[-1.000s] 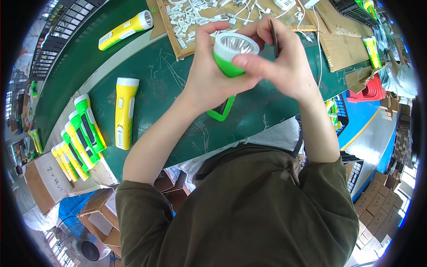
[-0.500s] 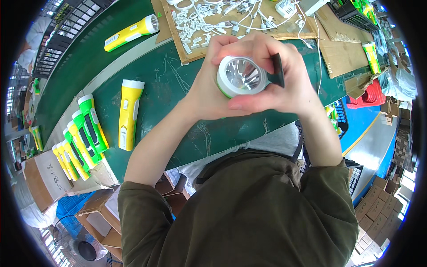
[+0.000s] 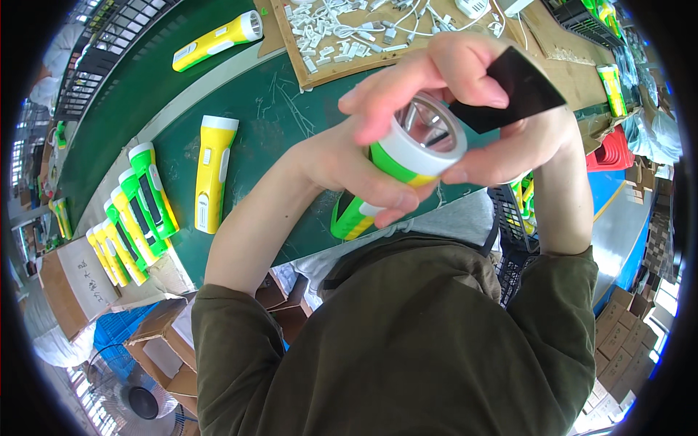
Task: Assembling hand-held flashlights by inserting solar panels and securing lens caps on a factory line.
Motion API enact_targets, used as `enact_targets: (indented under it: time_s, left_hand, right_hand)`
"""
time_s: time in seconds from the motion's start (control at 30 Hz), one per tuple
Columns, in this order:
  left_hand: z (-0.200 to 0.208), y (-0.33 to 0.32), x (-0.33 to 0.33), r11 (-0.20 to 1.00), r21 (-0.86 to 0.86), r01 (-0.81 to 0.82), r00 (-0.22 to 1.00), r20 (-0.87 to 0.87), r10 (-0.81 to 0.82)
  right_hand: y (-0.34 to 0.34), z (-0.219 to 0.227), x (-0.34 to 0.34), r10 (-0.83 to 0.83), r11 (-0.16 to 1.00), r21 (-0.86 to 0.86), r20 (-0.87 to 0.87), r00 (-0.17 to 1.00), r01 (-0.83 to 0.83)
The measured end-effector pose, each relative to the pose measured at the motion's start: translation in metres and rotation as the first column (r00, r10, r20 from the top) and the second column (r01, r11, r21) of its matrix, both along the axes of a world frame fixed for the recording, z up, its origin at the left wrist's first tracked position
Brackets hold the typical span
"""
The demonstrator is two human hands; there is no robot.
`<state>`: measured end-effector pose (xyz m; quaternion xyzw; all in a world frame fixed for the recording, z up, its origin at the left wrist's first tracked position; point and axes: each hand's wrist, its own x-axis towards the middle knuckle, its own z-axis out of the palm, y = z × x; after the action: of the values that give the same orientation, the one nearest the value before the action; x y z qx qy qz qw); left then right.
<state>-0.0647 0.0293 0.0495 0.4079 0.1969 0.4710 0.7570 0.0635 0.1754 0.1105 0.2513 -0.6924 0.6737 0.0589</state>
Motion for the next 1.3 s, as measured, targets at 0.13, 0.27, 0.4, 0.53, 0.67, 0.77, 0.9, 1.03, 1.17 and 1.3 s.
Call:
enact_targets:
  time_s: [0.13, 0.27, 0.4, 0.53, 0.67, 0.77, 0.9, 1.03, 1.17, 1.3]
  left_hand:
    - [0.000, -0.002, -0.001, 0.988, 0.142, 0.065, 0.991, 0.108, -0.081]
    - [-0.006, 0.005, -0.003, 0.969, 0.241, 0.052, 0.998, 0.003, -0.055]
    - [0.010, 0.001, -0.004, 0.990, -0.037, -0.136, 0.975, -0.183, 0.127]
    - [0.016, 0.004, 0.000, 0.979, -0.087, -0.183, 0.957, -0.244, 0.157]
    - [0.011, 0.006, 0.003, 0.969, 0.033, -0.244, 0.920, -0.308, 0.243]
    - [0.021, 0.005, 0.004, 0.949, -0.007, -0.314, 0.884, -0.367, 0.290]
    - [0.028, 0.005, 0.002, 0.956, -0.059, -0.287, 0.885, -0.399, 0.241]
    - [0.014, 0.005, 0.013, 0.791, 0.335, -0.512, 0.420, -0.705, 0.571]
    - [0.007, 0.006, 0.011, 0.668, 0.546, -0.506, 0.196, -0.682, 0.705]
    - [0.021, 0.010, -0.005, 0.877, 0.134, -0.462, 0.649, -0.622, 0.437]
  right_hand:
    - [-0.013, 0.000, -0.005, -0.024, 1.000, 0.019, -0.040, 0.999, 0.025]
    - [-0.010, 0.009, -0.004, -0.070, 0.986, 0.151, -0.023, 0.997, 0.073]
    - [-0.005, 0.018, 0.008, -0.278, 0.875, 0.413, 0.005, 0.960, 0.252]
    - [-0.001, 0.002, 0.012, -0.429, 0.790, 0.458, -0.061, 0.901, 0.407]
    - [-0.008, -0.007, 0.013, -0.457, 0.718, 0.506, -0.175, 0.872, 0.478]
    - [-0.015, -0.012, 0.014, -0.599, 0.672, 0.452, -0.137, 0.789, 0.587]
    - [-0.029, -0.007, 0.005, -0.684, 0.521, 0.551, -0.187, 0.705, 0.652]
    - [-0.034, -0.002, -0.004, -0.800, 0.372, 0.699, -0.093, 0.593, 0.611]
    - [-0.031, -0.007, -0.010, -0.820, 0.368, 0.705, -0.060, 0.569, 0.606]
    - [-0.020, 0.014, -0.002, -0.673, 0.469, 0.715, -0.090, 0.734, 0.518]
